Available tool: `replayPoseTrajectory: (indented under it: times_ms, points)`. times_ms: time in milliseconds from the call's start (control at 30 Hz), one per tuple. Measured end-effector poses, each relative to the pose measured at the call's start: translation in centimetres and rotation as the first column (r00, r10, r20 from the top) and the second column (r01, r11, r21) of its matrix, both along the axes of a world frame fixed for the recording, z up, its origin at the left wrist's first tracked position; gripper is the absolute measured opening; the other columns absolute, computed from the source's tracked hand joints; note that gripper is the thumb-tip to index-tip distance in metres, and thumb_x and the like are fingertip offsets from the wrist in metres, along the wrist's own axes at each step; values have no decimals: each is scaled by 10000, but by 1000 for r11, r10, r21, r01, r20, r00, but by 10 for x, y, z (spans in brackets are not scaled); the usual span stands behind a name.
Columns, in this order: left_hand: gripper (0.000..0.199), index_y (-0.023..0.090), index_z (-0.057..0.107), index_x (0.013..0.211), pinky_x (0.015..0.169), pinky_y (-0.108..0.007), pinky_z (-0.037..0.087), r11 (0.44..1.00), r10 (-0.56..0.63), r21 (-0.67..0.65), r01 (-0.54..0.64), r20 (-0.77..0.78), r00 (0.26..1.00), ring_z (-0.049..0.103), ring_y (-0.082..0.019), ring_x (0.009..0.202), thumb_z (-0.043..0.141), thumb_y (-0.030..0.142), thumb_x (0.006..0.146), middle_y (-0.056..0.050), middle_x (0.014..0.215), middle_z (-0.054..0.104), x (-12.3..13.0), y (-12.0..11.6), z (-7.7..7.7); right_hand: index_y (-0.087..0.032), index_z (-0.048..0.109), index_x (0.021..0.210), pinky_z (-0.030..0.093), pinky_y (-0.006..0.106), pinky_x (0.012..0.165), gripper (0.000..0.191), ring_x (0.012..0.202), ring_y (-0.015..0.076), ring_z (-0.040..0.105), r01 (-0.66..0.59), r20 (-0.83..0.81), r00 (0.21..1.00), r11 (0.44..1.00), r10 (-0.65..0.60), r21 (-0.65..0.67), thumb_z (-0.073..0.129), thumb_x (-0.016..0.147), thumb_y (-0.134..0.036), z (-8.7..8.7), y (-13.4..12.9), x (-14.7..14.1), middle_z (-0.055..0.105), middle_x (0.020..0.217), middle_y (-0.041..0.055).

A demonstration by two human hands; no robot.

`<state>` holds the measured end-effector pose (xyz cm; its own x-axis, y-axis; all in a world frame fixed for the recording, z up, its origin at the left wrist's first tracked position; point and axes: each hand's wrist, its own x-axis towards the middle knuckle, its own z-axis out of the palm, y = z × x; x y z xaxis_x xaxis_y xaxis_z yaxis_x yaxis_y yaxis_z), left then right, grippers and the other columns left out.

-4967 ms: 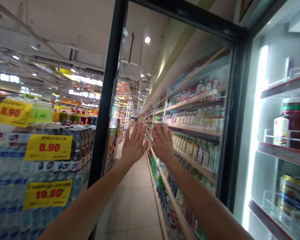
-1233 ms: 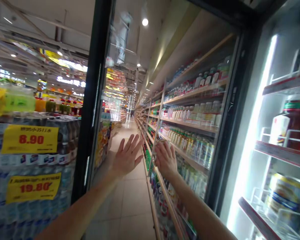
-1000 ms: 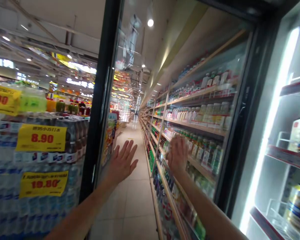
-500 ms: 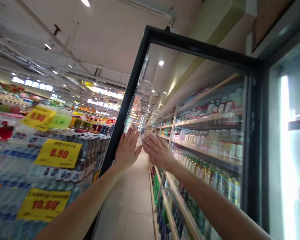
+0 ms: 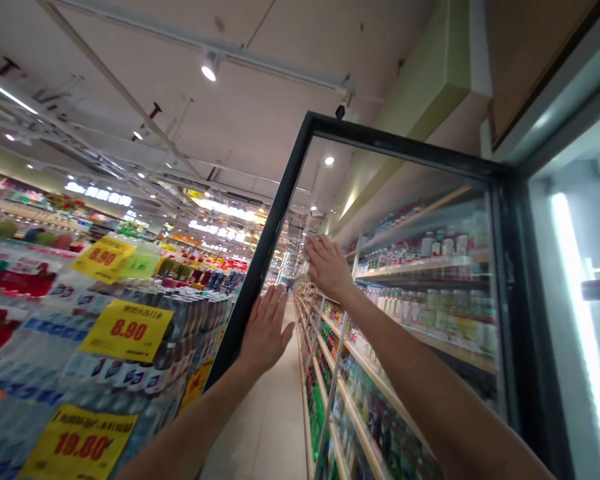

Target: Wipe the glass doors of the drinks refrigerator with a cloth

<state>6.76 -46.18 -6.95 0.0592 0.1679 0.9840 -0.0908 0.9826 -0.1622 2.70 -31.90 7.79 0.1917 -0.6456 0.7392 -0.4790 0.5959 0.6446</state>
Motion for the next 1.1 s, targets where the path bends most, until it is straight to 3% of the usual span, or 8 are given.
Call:
replayPoseTrajectory:
  times_ms: [333,467,567,733,800,967,1033,1100]
  points:
    - [561,64,280,1362,1043,-423,318,999,-39,-15,38,-114,993,293,-266,1334,427,287,869,-204,1355,428,0,-6,24,-176,471,1285,232,470,1078,462,1341,245,235,-42,55,997,997,46,-70,441,825,-210,17,6,5,400,1410,71]
    - [501,72,371,1314,1051,-431,298,999,-30,20,32,-80,996,263,-268,1347,421,302,872,-188,1362,428,7,4,28,-155,489,1255,250,482,1065,438,1315,264,263,23,126,989,760,78,-650,391,834,-227,29,76,-15,399,1396,104]
    - [477,116,392,1315,1082,-464,227,999,-28,22,28,-20,999,243,-264,1356,388,324,886,-154,1405,383,12,24,47,-108,473,1258,255,541,1040,451,1303,303,263,35,114,990,642,83,-766,340,843,-224,26,91,-19,379,1388,159]
    - [514,170,327,1374,1105,-453,164,997,-57,-52,60,55,997,202,-240,1370,374,352,896,-114,1454,304,12,49,76,-170,486,1258,265,445,1073,445,1317,240,271,-27,9,999,944,32,-328,384,829,-224,20,75,-16,420,1380,79]
    - [516,163,330,1373,1109,-454,153,996,-55,-61,58,52,997,190,-242,1373,374,353,896,-116,1458,291,13,51,78,-161,507,1238,270,436,1069,425,1298,253,301,-34,3,999,923,38,-384,389,837,-242,23,99,-22,437,1364,87]
    - [525,166,328,1374,1105,-467,169,995,-67,-66,71,57,996,198,-249,1371,391,346,885,-116,1462,282,17,48,75,14,464,1235,247,546,1021,471,1251,386,316,-27,13,998,645,58,-764,279,871,-221,16,180,-42,417,1299,266]
    - [515,163,337,1369,1100,-473,177,996,-58,-66,61,55,997,208,-251,1368,384,348,890,-118,1460,286,17,47,74,2,466,1235,259,542,1023,474,1259,370,312,-29,6,999,631,54,-775,267,871,-226,4,182,-44,423,1297,258]
    - [508,155,353,1359,1097,-472,184,996,-44,-69,47,51,998,216,-255,1365,380,358,895,-122,1459,286,16,48,75,-75,498,1225,292,491,1038,448,1271,305,325,-28,8,999,745,45,-666,299,862,-244,-8,172,-43,451,1312,181]
